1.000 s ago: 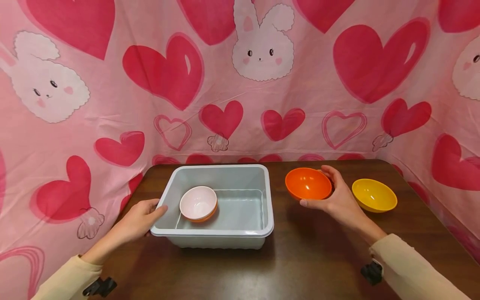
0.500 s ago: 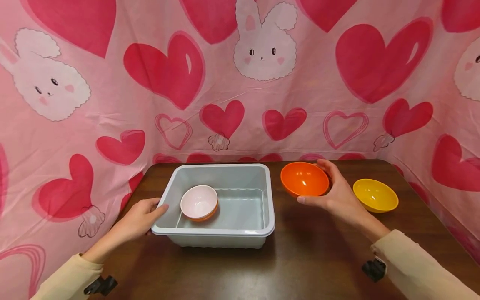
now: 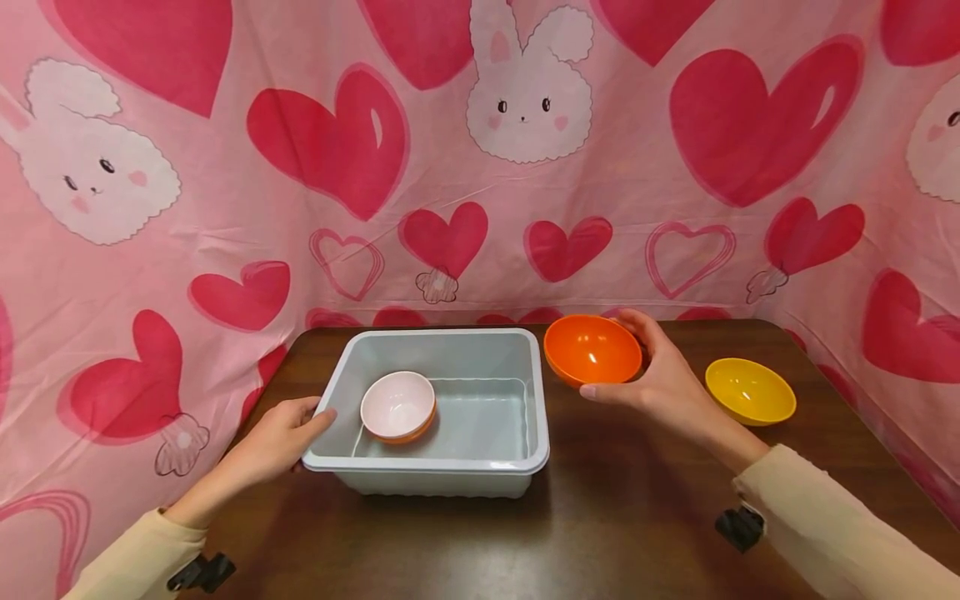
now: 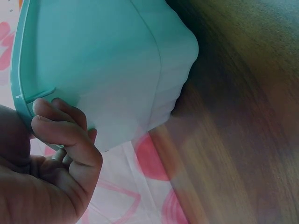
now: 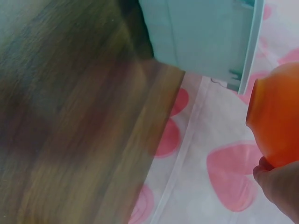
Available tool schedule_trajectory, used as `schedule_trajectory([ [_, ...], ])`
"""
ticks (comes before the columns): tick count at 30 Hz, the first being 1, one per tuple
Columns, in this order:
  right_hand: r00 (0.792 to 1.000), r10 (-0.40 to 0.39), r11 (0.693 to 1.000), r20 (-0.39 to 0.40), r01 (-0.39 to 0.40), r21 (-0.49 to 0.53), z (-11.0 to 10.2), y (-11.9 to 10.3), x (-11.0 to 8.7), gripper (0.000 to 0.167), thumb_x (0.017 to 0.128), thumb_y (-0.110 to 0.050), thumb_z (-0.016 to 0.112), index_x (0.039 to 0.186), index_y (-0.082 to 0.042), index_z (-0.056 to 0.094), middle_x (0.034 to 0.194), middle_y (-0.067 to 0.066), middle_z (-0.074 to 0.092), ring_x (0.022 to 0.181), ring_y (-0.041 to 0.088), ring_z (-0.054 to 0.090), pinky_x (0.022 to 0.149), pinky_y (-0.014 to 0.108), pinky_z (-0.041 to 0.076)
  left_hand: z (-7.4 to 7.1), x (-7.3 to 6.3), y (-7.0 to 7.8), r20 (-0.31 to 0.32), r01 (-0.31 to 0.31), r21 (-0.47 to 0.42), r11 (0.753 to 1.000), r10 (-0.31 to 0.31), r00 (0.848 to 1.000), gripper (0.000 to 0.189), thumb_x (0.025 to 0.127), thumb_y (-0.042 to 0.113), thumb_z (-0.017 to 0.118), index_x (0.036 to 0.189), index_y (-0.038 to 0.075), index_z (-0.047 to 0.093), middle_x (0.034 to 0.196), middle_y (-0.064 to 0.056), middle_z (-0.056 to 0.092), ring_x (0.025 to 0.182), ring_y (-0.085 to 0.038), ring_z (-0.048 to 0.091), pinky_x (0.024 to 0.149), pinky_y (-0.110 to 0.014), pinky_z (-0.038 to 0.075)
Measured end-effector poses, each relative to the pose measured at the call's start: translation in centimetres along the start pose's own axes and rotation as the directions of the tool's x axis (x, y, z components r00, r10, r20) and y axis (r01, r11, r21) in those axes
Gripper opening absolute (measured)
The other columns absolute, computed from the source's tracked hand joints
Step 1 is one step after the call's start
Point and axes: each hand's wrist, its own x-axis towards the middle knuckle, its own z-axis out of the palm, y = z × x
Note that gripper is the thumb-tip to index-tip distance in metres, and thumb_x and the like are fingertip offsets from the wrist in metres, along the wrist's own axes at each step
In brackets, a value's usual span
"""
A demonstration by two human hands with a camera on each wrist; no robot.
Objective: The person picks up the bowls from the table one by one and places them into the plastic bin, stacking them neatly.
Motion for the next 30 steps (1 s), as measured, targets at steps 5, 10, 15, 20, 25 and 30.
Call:
schedule_trajectory([
  [5, 1.0, -0.004, 1.0, 0.01, 0.004, 0.026, 0.0, -0.9, 0.4, 0.099, 0.083, -0.015, 0.089, 0.162, -0.009, 0.029, 0.156, 0.017, 0.044, 0.123, 0.017, 0.053, 0.091, 0.01, 0.049, 0.0, 0.1, 0.1, -0.007, -0.012, 0.0, 1.0, 0.012, 1.0, 0.028, 0.106, 0.016, 0.061, 0.122, -0.006, 0.067, 0.062, -0.003, 0.06, 0.043, -0.021, 0.054, 0.043, -0.034, 0.049],
  [10, 1.0, -0.013, 1.0, 0.019, 0.012, 0.016, 0.0, -1.6, 0.7, 0.099, 0.083, -0.015, 0.089, 0.161, -0.008, 0.03, 0.156, 0.017, 0.046, 0.123, 0.015, 0.053, 0.093, 0.009, 0.047, 0.0, 0.2, 0.3, -0.011, -0.016, 0.003, 1.0, 0.016, 1.0, 0.027, 0.106, 0.016, 0.061, 0.12, -0.006, 0.067, 0.062, -0.003, 0.06, 0.042, -0.021, 0.054, 0.043, -0.035, 0.049],
  [15, 0.999, -0.008, 1.0, 0.042, 0.009, -0.013, -0.1, -2.4, 0.9, 0.101, 0.083, -0.018, 0.09, 0.163, -0.008, 0.029, 0.156, 0.016, 0.046, 0.128, 0.025, 0.052, 0.094, 0.009, 0.045, 0.1, 0.2, 0.3, -0.012, -0.014, 0.005, 1.0, 0.014, 1.0, 0.025, 0.106, 0.016, 0.061, 0.118, -0.005, 0.068, 0.062, -0.003, 0.06, 0.042, -0.021, 0.054, 0.043, -0.035, 0.049],
  [20, 0.998, -0.018, 1.0, 0.057, 0.019, -0.02, 0.1, -3.1, 1.4, 0.102, 0.082, -0.02, 0.091, 0.162, -0.008, 0.03, 0.154, 0.014, 0.048, 0.13, 0.029, 0.052, 0.095, 0.009, 0.044, 0.2, 0.1, 0.2, -0.009, -0.012, 0.001, 1.0, 0.012, 1.0, 0.026, 0.106, 0.016, 0.061, 0.118, -0.006, 0.068, 0.062, -0.003, 0.06, 0.042, -0.021, 0.054, 0.043, -0.035, 0.049],
  [25, 0.998, -0.029, 0.999, 0.06, 0.03, -0.026, 0.2, -3.4, 1.8, 0.099, 0.082, -0.019, 0.091, 0.161, -0.007, 0.032, 0.154, 0.015, 0.049, 0.13, 0.031, 0.052, 0.095, 0.009, 0.044, 0.1, 0.1, 0.1, -0.009, -0.017, 0.003, 1.0, 0.017, 1.0, 0.024, 0.106, 0.016, 0.061, 0.116, -0.005, 0.068, 0.062, -0.004, 0.061, 0.042, -0.021, 0.054, 0.043, -0.034, 0.05],
  [30, 0.997, -0.039, 0.999, 0.074, 0.04, -0.011, 0.3, -3.7, 2.3, 0.1, 0.082, -0.019, 0.091, 0.161, -0.005, 0.031, 0.155, 0.016, 0.047, 0.131, 0.033, 0.051, 0.095, 0.01, 0.045, 0.0, 0.0, 0.0, -0.018, -0.02, 0.001, 1.0, 0.02, 1.0, 0.023, 0.106, 0.016, 0.061, 0.114, -0.004, 0.068, 0.062, -0.003, 0.06, 0.042, -0.021, 0.055, 0.043, -0.034, 0.05],
])
